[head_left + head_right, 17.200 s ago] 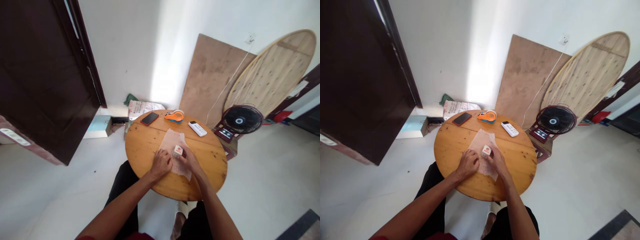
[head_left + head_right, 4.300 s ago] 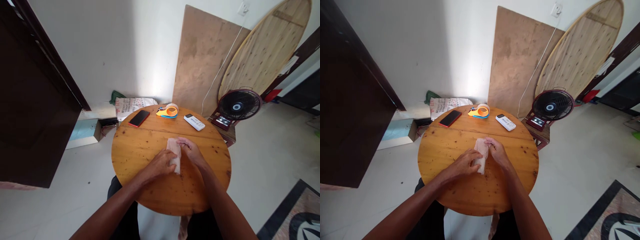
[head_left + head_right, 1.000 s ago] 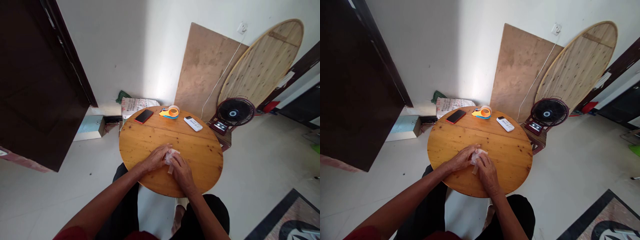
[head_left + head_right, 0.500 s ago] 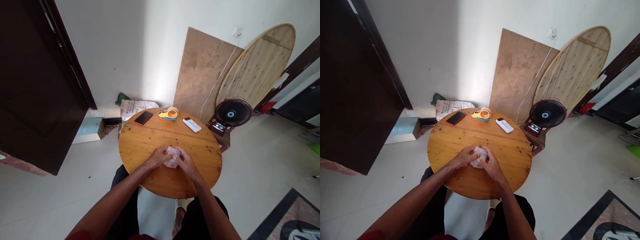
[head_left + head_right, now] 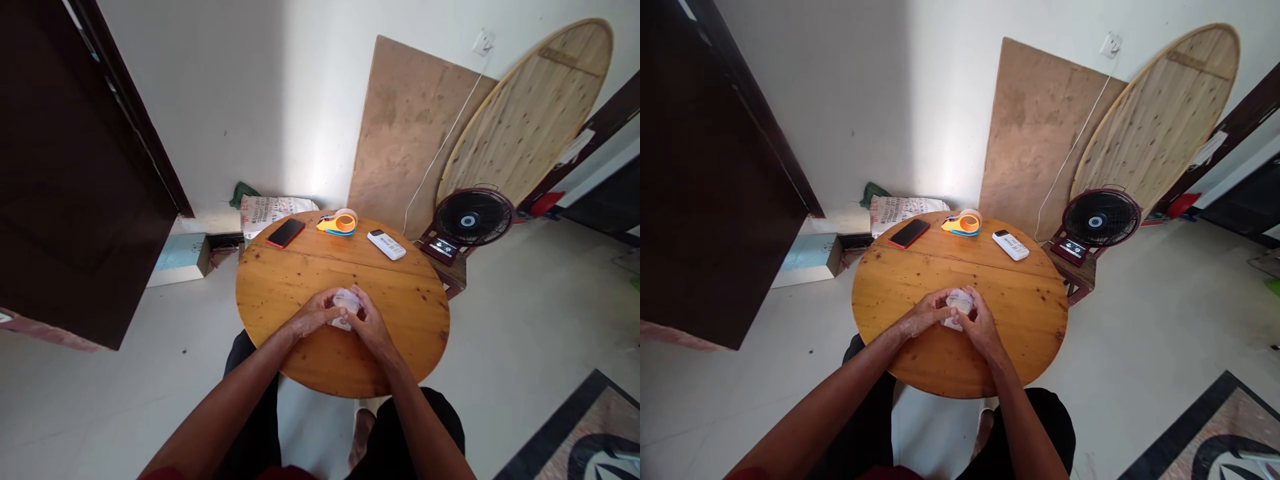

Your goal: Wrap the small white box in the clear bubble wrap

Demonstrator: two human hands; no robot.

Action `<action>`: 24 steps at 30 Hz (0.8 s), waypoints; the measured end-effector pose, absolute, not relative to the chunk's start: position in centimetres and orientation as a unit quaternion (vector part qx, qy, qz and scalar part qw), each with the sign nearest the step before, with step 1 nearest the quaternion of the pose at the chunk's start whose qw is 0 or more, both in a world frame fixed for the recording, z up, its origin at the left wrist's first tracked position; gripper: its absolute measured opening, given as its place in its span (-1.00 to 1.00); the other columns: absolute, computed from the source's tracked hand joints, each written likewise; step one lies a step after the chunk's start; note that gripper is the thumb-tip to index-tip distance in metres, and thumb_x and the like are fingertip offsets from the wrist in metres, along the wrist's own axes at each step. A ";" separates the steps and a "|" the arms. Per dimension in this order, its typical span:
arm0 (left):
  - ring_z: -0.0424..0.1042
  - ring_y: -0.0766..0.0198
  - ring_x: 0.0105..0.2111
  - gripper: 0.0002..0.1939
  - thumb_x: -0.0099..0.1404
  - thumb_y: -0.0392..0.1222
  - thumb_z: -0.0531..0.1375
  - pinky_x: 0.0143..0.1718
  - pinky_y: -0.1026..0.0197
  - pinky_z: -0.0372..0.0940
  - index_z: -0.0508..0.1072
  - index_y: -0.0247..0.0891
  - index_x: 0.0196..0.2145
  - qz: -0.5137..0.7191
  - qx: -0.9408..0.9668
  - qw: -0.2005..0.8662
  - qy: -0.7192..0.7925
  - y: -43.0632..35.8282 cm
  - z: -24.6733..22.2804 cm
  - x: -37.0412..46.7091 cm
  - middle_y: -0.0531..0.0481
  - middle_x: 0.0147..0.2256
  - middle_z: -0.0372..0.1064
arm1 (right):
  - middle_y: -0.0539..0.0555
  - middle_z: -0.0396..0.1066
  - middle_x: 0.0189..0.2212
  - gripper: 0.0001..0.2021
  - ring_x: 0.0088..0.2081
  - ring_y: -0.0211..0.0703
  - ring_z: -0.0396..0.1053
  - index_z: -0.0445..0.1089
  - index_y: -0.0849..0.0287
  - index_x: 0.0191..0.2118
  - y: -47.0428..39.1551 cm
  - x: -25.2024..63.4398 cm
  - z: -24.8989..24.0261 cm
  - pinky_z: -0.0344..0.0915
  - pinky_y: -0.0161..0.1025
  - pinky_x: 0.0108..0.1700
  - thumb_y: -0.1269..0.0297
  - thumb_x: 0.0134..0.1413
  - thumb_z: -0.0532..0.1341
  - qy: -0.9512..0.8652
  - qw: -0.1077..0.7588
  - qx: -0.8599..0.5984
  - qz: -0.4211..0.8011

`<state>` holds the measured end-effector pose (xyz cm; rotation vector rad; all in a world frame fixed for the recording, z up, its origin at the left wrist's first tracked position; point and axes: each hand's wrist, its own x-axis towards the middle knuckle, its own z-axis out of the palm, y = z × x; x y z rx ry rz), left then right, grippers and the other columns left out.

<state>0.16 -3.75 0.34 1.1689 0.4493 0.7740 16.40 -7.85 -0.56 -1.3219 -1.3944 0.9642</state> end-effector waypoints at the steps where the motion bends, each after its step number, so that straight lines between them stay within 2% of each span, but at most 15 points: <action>1: 0.41 0.22 -0.23 -0.44 0.04 -0.04 0.33 -0.19 0.23 0.27 0.37 -0.28 -0.02 0.350 0.525 0.747 0.208 -3.6 0.2 0.2 -0.10 -0.15 0.42 | 0.16 0.27 0.09 -0.36 0.06 -0.01 0.28 0.15 0.14 0.17 -7.8 16.3 -0.6 0.24 -0.07 0.09 0.14 -0.06 0.28 -0.568 0.483 -0.534 0.398; 5: 0.42 0.21 -0.24 -0.37 -0.05 -0.04 0.38 -0.19 0.20 0.28 0.38 -0.31 -0.02 0.368 0.477 0.753 0.266 -3.1 -0.6 0.2 -0.12 -0.15 0.44 | 0.14 0.35 0.01 -0.35 -0.01 -0.04 0.35 0.12 0.13 0.19 -7.7 16.2 -0.9 0.32 -0.08 0.02 0.17 -0.05 0.27 -0.567 0.491 -0.509 0.422; 7: 0.42 0.20 -0.23 -0.34 -0.10 -0.06 0.40 -0.16 0.17 0.28 0.39 -0.34 -0.04 0.382 0.446 0.756 0.288 -3.0 -0.9 0.4 -0.14 -0.13 0.44 | 0.15 0.34 0.04 -0.36 0.02 -0.03 0.33 0.13 0.14 0.18 -7.6 16.4 -1.0 0.29 -0.07 0.05 0.17 -0.04 0.26 -0.579 0.488 -0.511 0.407; 10: 0.42 0.22 -0.26 -0.36 -0.13 -0.07 0.42 -0.15 0.14 0.28 0.40 -0.35 -0.08 0.396 0.424 0.761 0.289 -3.1 -1.3 0.8 -0.12 -0.17 0.45 | 0.18 0.29 0.09 -0.38 0.07 -0.02 0.29 0.12 0.15 0.20 -7.4 16.8 -1.0 0.25 -0.03 0.09 0.16 0.00 0.23 -0.608 0.460 -0.537 0.361; 13: 0.42 0.26 -0.27 -0.42 -0.11 -0.06 0.41 -0.16 0.18 0.28 0.42 -0.34 -0.13 0.415 0.426 0.755 0.276 -3.2 -1.3 1.2 -0.08 -0.20 0.46 | 0.19 0.32 0.07 -0.39 0.07 0.01 0.29 0.11 0.14 0.22 -7.5 17.0 -0.7 0.23 0.03 0.09 0.18 0.04 0.19 -0.659 0.406 -0.561 0.295; 16: 0.41 0.27 -0.28 -0.44 -0.09 -0.04 0.40 -0.18 0.20 0.28 0.41 -0.33 -0.14 0.419 0.428 0.753 0.273 -3.3 -1.4 1.4 -0.07 -0.20 0.45 | 0.20 0.33 0.06 -0.41 0.08 0.04 0.28 0.12 0.14 0.22 -7.9 16.9 -0.3 0.21 0.05 0.10 0.20 0.05 0.18 -0.682 0.388 -0.573 0.237; 20: 0.41 0.26 -0.27 -0.42 -0.10 -0.02 0.40 -0.18 0.20 0.28 0.41 -0.32 -0.14 0.419 0.430 0.750 0.279 -3.4 -1.5 1.4 -0.08 -0.18 0.44 | 0.22 0.32 0.07 -0.40 0.07 0.01 0.30 0.06 0.16 0.25 -8.5 16.7 0.2 0.30 -0.03 0.02 0.21 0.07 0.14 -0.662 0.414 -0.581 0.231; 24: 0.41 0.27 -0.28 -0.43 -0.11 -0.05 0.41 -0.17 0.18 0.29 0.39 -0.32 -0.15 0.423 0.428 0.756 0.258 -3.4 -1.7 1.3 -0.06 -0.20 0.43 | 0.22 0.42 -0.04 -0.44 -0.01 -0.02 0.37 0.11 0.20 0.21 -8.0 17.1 0.9 0.38 -0.14 -0.15 0.25 0.06 0.13 -0.649 0.435 -0.577 0.237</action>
